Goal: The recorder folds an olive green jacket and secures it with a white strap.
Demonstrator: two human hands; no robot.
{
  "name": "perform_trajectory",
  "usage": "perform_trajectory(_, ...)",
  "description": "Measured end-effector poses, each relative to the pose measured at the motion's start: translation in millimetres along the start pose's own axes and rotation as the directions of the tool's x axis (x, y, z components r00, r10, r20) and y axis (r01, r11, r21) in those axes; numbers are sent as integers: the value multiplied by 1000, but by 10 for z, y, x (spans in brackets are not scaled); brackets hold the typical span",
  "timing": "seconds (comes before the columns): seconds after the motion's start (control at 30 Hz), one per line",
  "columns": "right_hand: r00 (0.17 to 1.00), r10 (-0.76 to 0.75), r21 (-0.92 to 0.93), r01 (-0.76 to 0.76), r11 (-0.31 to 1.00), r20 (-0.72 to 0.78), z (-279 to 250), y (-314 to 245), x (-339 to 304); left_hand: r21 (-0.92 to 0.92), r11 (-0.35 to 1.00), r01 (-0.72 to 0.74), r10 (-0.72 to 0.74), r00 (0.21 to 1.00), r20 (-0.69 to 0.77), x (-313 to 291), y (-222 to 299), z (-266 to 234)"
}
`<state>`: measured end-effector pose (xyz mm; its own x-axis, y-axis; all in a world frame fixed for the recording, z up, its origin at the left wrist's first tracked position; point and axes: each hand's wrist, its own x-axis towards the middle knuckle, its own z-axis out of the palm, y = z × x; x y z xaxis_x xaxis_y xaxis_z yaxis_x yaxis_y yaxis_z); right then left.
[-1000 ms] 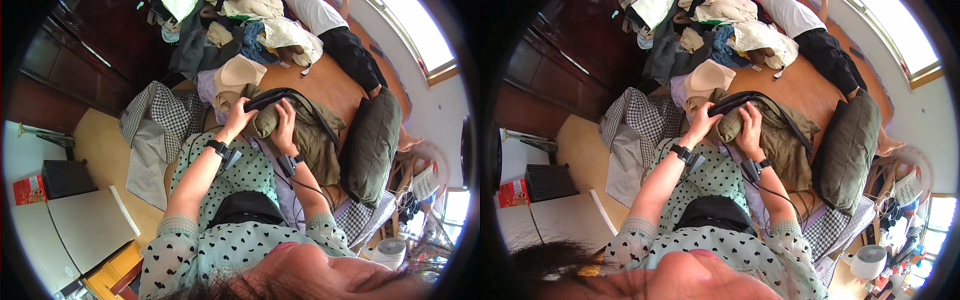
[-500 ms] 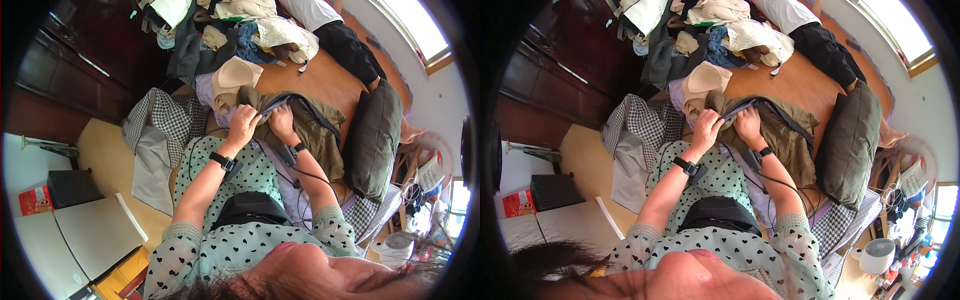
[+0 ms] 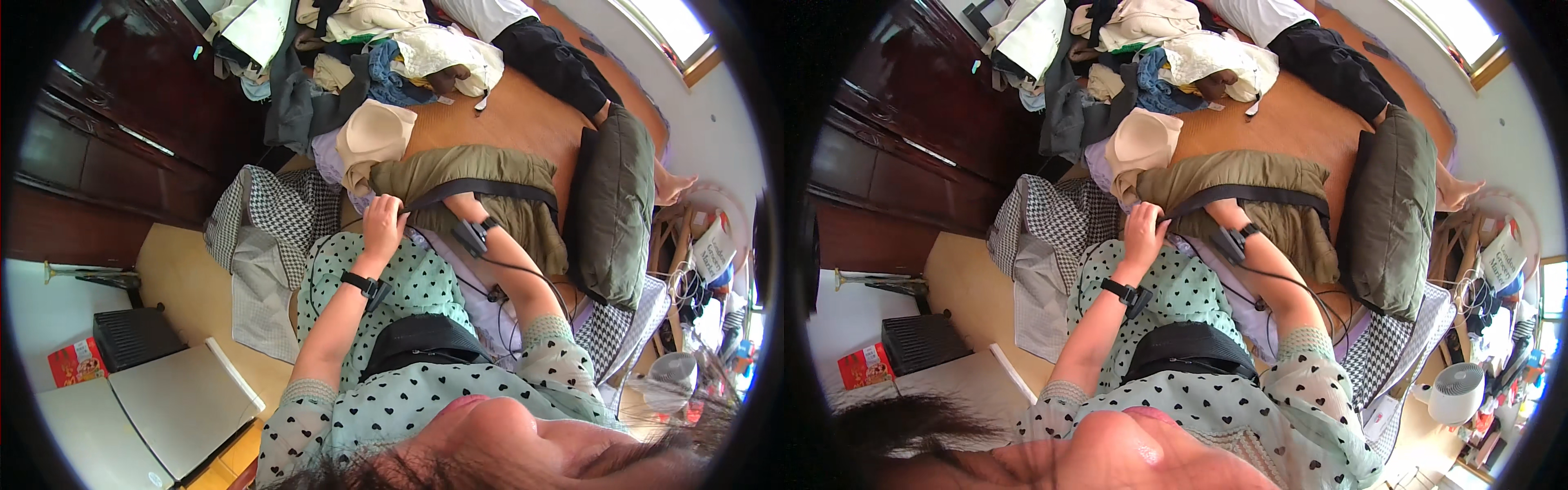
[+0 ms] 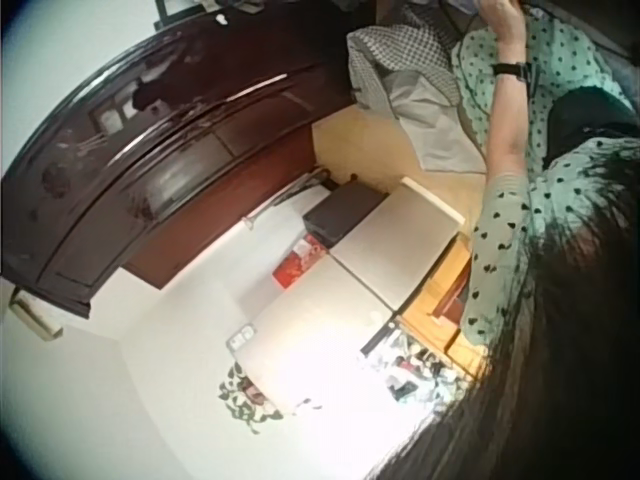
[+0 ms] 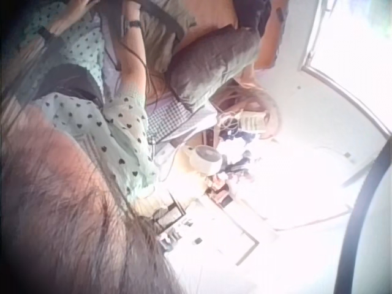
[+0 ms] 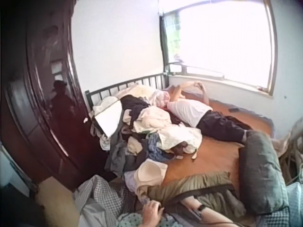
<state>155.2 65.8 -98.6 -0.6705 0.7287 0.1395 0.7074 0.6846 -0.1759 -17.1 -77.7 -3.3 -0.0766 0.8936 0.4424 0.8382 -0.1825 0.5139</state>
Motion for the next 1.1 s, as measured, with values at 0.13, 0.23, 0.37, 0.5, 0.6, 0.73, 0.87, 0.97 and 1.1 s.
perform_trajectory(0.13, 944, -187, 190, 243, 951, -270, -756, -564, -219, 49, 999, 21, -20, 999, -39, -7, 7, -19)
perform_trajectory(0.23, 840, -283, 229, 422, 877, -463, -656, -634, -212, 126, 990, -62, 79, 988, -134, 31, 82, -42)
perform_trajectory(0.37, 921, -383, 223, 389, 894, -71, -646, -652, 17, -54, 995, -78, 67, 982, -179, 76, 70, -5)
perform_trajectory(0.5, 888, -446, 82, 440, 895, 108, -541, -507, -54, -301, 941, -155, 132, 987, -97, 45, 137, -108)
perform_trajectory(0.6, 897, -441, 102, 436, 894, 32, -474, -492, -70, -290, 944, -157, 153, 988, -36, -158, 41, -100)
perform_trajectory(0.73, 921, -390, 124, 388, 913, -6, -508, -499, -150, -138, 989, -56, 74, 988, 134, -357, -20, 26)
perform_trajectory(0.87, 883, -405, 78, 433, 898, -238, -514, -392, -357, 0, 998, -70, 68, 975, 213, -400, -111, 128)
perform_trajectory(0.97, 876, -361, 48, 396, 917, -319, -650, -333, -578, -12, 996, -86, 87, 983, 162, -421, -141, 129)
perform_trajectory(1.1, 991, 47, 10, -46, 999, -128, -1012, -48, -838, 51, 994, -96, 87, 983, 160, -388, -68, 102)
